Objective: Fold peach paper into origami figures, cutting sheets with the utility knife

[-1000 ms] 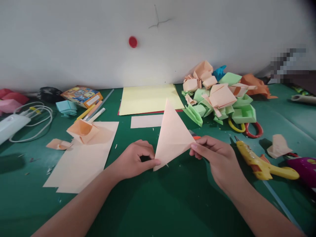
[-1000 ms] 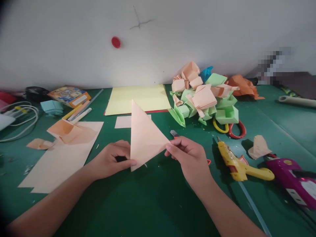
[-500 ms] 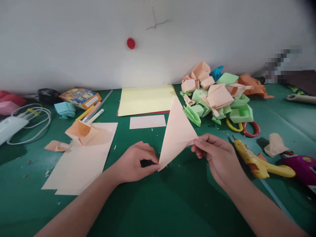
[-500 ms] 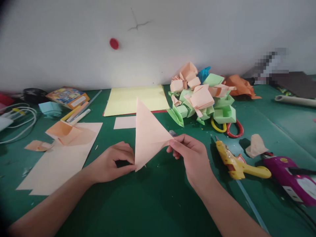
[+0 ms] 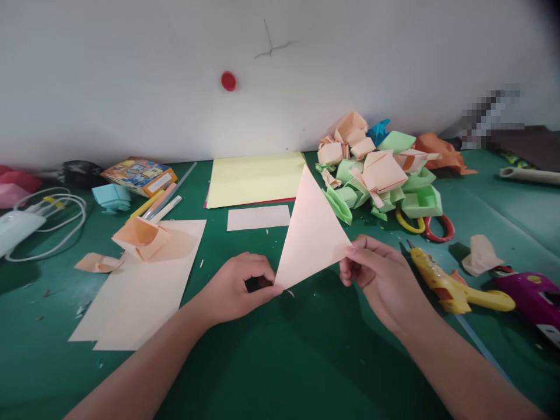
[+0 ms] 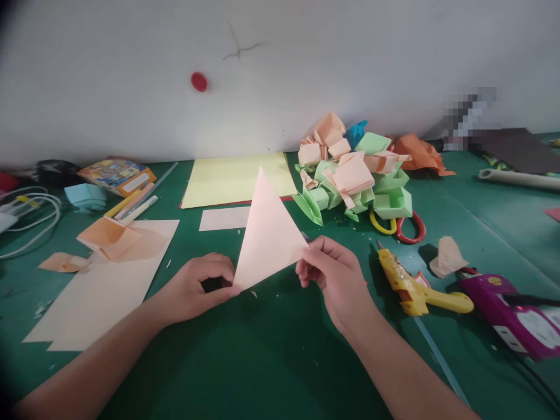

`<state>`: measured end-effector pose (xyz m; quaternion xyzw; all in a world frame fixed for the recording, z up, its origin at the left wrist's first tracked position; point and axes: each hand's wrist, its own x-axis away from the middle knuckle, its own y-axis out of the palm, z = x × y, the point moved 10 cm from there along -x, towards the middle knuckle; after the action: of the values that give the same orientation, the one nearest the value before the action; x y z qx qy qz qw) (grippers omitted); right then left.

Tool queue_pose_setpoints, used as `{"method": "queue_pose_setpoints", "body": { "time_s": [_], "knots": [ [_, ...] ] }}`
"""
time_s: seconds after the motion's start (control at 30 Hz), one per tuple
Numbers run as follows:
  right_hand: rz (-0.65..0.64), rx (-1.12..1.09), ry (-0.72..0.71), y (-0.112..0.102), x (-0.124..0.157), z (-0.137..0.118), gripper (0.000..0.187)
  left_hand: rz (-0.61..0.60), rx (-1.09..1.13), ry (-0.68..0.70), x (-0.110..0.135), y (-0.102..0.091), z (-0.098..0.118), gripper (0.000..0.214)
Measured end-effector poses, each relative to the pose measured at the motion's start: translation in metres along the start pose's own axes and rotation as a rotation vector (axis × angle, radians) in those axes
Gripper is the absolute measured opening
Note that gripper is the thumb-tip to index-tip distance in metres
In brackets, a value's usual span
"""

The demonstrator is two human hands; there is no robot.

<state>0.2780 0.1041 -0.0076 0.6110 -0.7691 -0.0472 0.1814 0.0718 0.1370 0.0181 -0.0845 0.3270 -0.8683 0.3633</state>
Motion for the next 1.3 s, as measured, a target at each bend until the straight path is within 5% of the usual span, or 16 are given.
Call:
{"method": "queue_pose_setpoints", "body": {
  "time_s": [0.87, 1.3],
  "knots": [
    [-0.071, -0.152, 0.082, 0.006, -0.001, 0.004, 0.019, 0.017, 0.206, -0.200, 0.003, -0.007, -0.019, 0.039],
    [-0.063, -0.065, 0.070, 0.009, 0.001, 0.001, 0.026, 0.053, 0.337, -0.067, 0.008, -0.012, -0.014, 0.033]
  ]
}}
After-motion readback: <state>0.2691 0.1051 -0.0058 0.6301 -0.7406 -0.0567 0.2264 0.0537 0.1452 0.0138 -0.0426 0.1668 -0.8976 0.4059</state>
